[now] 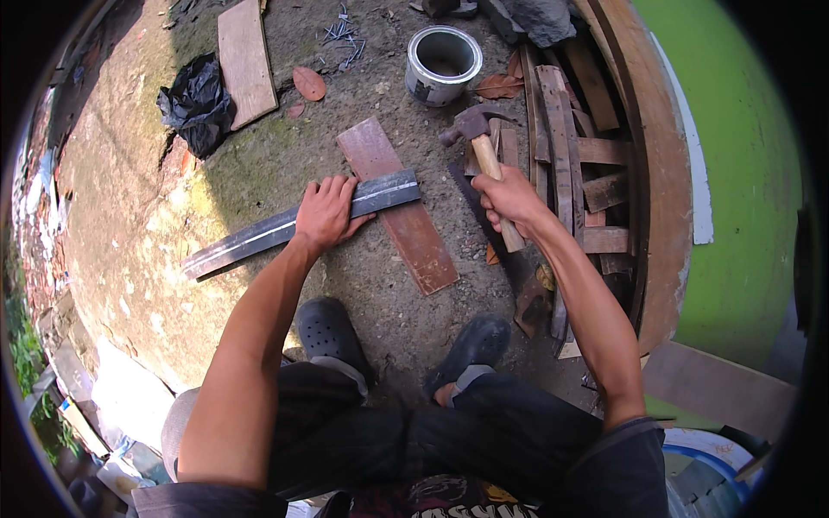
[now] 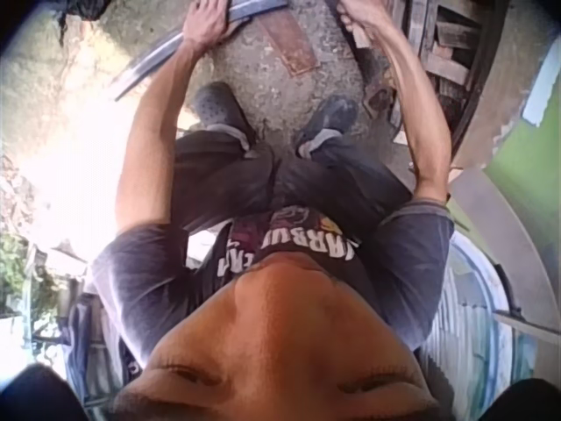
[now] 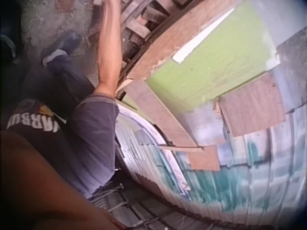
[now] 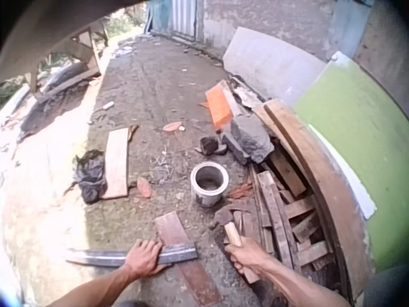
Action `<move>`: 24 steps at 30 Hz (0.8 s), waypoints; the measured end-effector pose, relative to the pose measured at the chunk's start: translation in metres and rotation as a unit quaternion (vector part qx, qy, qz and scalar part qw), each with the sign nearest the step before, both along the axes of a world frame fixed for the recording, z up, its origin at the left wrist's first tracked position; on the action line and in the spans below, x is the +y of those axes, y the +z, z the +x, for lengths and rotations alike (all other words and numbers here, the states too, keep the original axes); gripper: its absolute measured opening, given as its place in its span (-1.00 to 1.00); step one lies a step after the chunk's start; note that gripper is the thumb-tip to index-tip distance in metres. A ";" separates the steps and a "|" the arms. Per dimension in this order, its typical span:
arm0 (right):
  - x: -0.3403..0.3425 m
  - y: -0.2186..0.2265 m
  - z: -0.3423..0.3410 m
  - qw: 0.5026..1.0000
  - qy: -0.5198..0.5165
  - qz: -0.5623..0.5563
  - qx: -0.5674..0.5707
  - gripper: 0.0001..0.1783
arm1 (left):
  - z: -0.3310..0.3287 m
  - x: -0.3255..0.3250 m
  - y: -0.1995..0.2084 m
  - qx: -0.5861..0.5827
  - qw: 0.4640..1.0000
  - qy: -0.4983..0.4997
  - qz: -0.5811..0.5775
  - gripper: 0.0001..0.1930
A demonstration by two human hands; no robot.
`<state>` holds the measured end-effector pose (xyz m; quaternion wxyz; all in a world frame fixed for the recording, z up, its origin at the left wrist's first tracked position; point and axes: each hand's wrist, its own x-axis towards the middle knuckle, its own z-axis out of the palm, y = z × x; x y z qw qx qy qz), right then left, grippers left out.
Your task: The person sits on the ground and uses a hammer to drive nails into small wooden planks. They repeatedly pick up nails, position them on the wood, and strike them with the hammer. The person also uses a metal ruler as a straight edge while hammering.
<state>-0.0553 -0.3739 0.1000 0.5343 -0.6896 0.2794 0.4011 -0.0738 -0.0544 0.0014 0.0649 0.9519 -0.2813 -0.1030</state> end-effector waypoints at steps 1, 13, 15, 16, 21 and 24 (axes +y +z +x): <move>0.003 -0.001 -0.002 0.996 0.080 -0.006 0.038 -0.81 | 0.000 0.000 0.000 0.004 1.000 0.001 0.004 -0.28; 0.009 0.023 -0.013 0.984 0.117 -0.111 -0.069 -0.69 | -0.001 0.002 0.003 0.023 1.000 0.013 -0.010 -0.28; 0.009 0.017 -0.018 0.986 0.108 -0.102 -0.079 -0.69 | -0.001 0.002 0.005 0.029 0.999 0.017 -0.018 -0.26; 0.009 0.013 -0.022 0.986 0.107 -0.099 -0.085 -0.69 | -0.001 0.001 0.010 0.036 0.999 0.020 -0.024 -0.26; 0.024 0.005 -0.045 0.985 0.085 -0.123 -0.084 -0.73 | -0.002 0.005 0.004 0.025 0.997 0.020 -0.064 -0.26; 0.020 -0.007 -0.061 0.970 0.109 -0.173 -0.130 -0.64 | -0.001 0.006 0.003 0.011 0.995 0.012 -0.100 -0.30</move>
